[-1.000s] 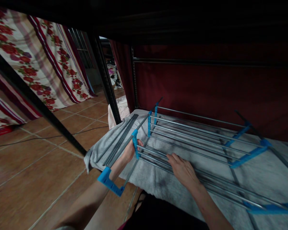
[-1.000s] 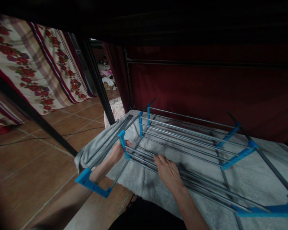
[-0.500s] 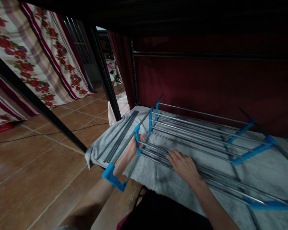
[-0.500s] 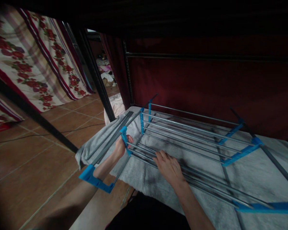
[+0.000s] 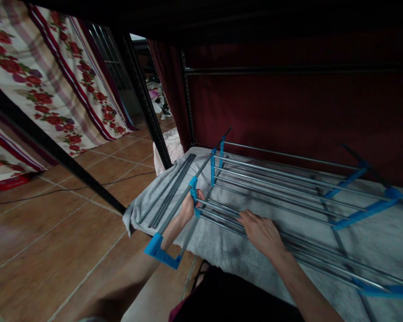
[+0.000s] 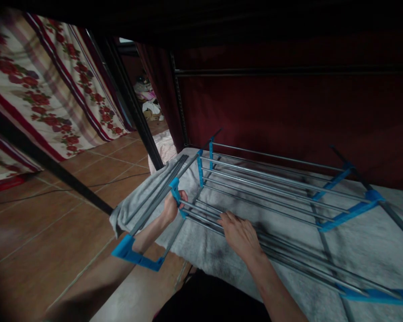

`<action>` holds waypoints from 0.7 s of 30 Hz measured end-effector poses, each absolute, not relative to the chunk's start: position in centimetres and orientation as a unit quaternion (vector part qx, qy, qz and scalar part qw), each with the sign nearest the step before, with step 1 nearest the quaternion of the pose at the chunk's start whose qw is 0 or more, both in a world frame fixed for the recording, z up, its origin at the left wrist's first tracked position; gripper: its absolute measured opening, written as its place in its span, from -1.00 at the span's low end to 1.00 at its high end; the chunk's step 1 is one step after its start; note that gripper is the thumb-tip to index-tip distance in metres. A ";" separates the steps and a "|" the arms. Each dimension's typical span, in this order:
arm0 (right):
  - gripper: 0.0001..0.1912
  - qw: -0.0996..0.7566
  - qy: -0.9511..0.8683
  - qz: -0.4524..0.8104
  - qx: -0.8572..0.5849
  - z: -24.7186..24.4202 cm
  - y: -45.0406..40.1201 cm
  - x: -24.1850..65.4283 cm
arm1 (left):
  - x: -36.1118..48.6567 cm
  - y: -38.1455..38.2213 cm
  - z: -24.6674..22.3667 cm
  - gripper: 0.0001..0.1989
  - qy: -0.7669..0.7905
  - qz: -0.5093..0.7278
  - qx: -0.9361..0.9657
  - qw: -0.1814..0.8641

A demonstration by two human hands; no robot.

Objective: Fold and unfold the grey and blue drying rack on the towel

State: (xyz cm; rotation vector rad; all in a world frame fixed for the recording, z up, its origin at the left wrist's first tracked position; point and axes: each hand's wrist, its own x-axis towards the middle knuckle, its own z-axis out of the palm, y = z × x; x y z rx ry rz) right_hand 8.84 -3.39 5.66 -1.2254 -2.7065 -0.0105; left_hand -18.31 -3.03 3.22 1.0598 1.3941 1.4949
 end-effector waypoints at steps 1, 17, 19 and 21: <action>-0.69 0.084 -0.907 -0.001 -0.412 5.7 -3.4 8.9 | -18.3 -3.0 3.2 -0.51 0.555 0.590 0.422 0.406; -0.63 0.292 -0.875 -0.046 -0.384 1.8 -8.6 9.1 | -18.2 -3.2 4.4 -0.53 0.561 0.572 0.457 0.385; -0.63 0.283 -0.874 -0.014 -0.395 -0.5 -10.5 10.1 | -18.6 -2.8 4.3 -0.51 0.570 0.562 0.458 0.387; -0.59 0.261 -0.857 0.012 -0.444 -2.9 -11.6 11.7 | -18.9 -2.3 4.1 -0.55 0.600 0.551 0.446 0.371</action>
